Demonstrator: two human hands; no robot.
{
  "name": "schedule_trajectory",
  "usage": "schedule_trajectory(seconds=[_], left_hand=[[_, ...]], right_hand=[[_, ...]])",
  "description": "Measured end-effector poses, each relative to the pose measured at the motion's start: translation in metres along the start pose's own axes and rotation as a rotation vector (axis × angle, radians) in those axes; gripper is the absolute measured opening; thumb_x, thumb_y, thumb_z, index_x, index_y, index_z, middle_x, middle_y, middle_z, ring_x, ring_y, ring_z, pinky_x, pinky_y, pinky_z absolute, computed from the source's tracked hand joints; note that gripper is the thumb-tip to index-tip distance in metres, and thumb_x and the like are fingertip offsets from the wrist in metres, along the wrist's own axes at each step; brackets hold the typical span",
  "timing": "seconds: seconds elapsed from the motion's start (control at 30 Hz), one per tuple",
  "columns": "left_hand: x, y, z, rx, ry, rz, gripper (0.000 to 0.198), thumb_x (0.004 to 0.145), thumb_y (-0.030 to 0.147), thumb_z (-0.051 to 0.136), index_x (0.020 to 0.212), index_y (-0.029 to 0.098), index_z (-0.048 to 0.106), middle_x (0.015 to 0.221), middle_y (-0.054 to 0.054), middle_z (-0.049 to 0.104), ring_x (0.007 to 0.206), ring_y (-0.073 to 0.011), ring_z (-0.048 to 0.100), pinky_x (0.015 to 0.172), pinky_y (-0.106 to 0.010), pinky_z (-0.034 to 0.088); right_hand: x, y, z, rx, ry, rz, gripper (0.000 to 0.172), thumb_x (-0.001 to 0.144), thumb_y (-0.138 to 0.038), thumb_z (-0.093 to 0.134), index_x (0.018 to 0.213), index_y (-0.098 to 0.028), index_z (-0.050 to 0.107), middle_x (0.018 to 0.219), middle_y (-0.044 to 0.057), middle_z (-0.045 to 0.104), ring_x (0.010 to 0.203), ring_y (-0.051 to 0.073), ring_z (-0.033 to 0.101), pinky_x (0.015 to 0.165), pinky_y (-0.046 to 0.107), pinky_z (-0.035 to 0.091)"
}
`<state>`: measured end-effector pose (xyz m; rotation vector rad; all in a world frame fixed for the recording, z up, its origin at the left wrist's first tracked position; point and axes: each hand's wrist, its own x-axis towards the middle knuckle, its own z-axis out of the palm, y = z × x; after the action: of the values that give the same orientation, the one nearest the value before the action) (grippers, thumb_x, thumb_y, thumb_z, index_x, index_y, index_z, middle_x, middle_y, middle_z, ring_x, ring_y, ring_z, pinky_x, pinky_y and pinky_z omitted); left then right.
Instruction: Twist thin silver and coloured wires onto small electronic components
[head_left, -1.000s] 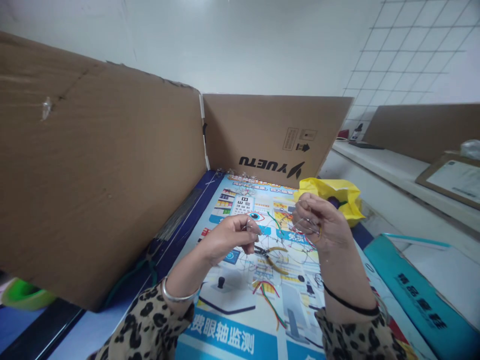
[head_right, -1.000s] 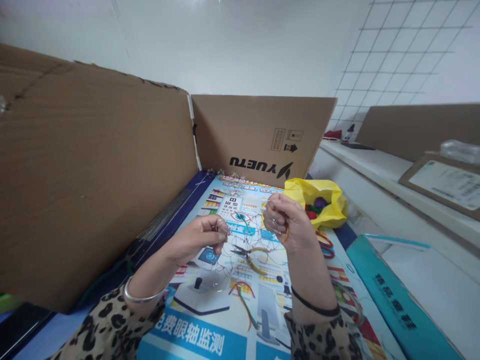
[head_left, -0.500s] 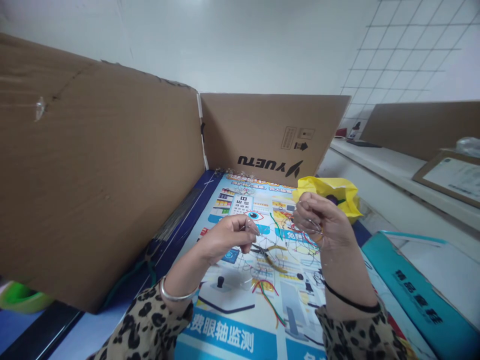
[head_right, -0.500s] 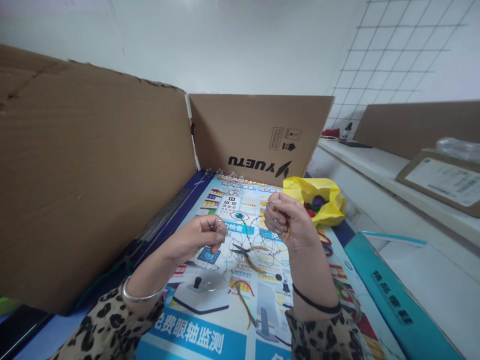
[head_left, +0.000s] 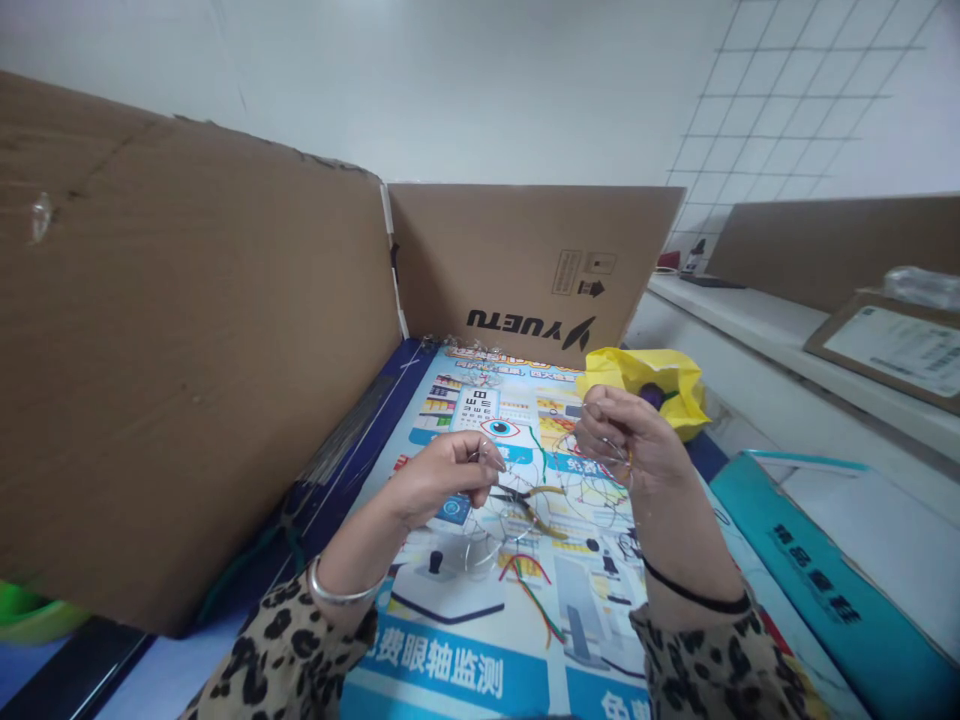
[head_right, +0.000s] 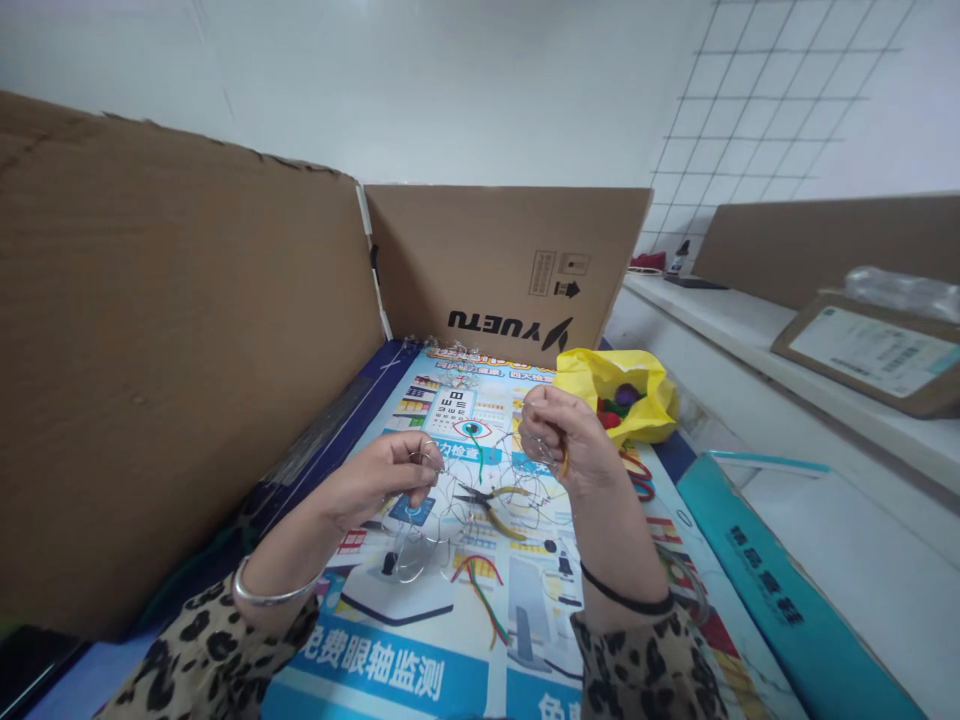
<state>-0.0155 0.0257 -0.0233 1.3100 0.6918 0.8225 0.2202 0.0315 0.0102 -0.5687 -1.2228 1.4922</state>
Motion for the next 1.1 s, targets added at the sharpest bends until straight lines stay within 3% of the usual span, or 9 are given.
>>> schedule_trajectory(seconds=[0.13,0.37,0.6,0.73,0.93,1.1], left_hand=[[-0.003,-0.019,-0.011,-0.031,-0.003,-0.075,0.012,0.068,0.017,0.065,0.075,0.013,0.056,0.06,0.005,0.051,0.046,-0.0044,0.049,0.048,-0.019,0.037],[-0.012,-0.067,-0.035,-0.064,0.048,-0.3,0.016,0.067,0.021,0.066,0.076,0.014,0.055,0.057,0.004,0.053,0.044,-0.0044,0.047,0.043,-0.017,0.03],[-0.012,-0.095,-0.044,-0.045,0.087,-0.433,0.014,0.068,0.021,0.063,0.076,0.015,0.053,0.05,0.004,0.054,0.044,-0.0065,0.048,0.044,-0.017,0.032],[-0.011,-0.098,-0.046,-0.033,0.076,-0.446,0.015,0.069,0.022,0.064,0.076,0.015,0.054,0.052,0.004,0.054,0.046,-0.0065,0.048,0.047,-0.018,0.038],[-0.013,-0.103,-0.046,0.03,0.075,-0.461,0.014,0.073,0.025,0.062,0.08,0.016,0.054,0.054,0.003,0.056,0.049,-0.0077,0.051,0.048,-0.019,0.039],[-0.012,-0.101,-0.042,0.079,0.078,-0.458,0.013,0.073,0.024,0.061,0.078,0.016,0.053,0.053,0.004,0.055,0.048,-0.0078,0.05,0.049,-0.02,0.039]], right_hand=[[0.001,0.021,-0.002,-0.011,0.025,0.148,0.022,0.077,-0.02,0.06,0.061,-0.018,0.045,0.044,-0.008,0.031,0.037,0.005,0.025,0.038,0.019,0.019],[-0.006,0.087,-0.03,-0.037,0.08,0.487,0.023,0.074,-0.029,0.065,0.066,-0.018,0.047,0.044,-0.01,0.034,0.034,0.002,0.022,0.035,0.016,0.012],[-0.014,0.119,-0.045,-0.135,0.19,0.595,0.026,0.071,-0.035,0.067,0.067,-0.019,0.047,0.044,-0.011,0.032,0.035,0.003,0.023,0.037,0.018,0.014],[-0.016,0.126,-0.048,-0.456,0.252,0.562,0.024,0.074,-0.041,0.062,0.07,-0.02,0.051,0.044,-0.01,0.033,0.038,0.005,0.026,0.038,0.02,0.018],[-0.017,0.123,-0.056,-1.241,0.195,0.361,0.016,0.078,-0.036,0.052,0.076,-0.021,0.059,0.064,-0.001,0.06,0.056,0.014,0.053,0.051,0.025,0.038],[-0.019,0.115,-0.044,-1.527,0.241,0.161,0.02,0.081,-0.032,0.051,0.092,-0.02,0.062,0.059,-0.001,0.059,0.054,0.015,0.055,0.052,0.026,0.04]])
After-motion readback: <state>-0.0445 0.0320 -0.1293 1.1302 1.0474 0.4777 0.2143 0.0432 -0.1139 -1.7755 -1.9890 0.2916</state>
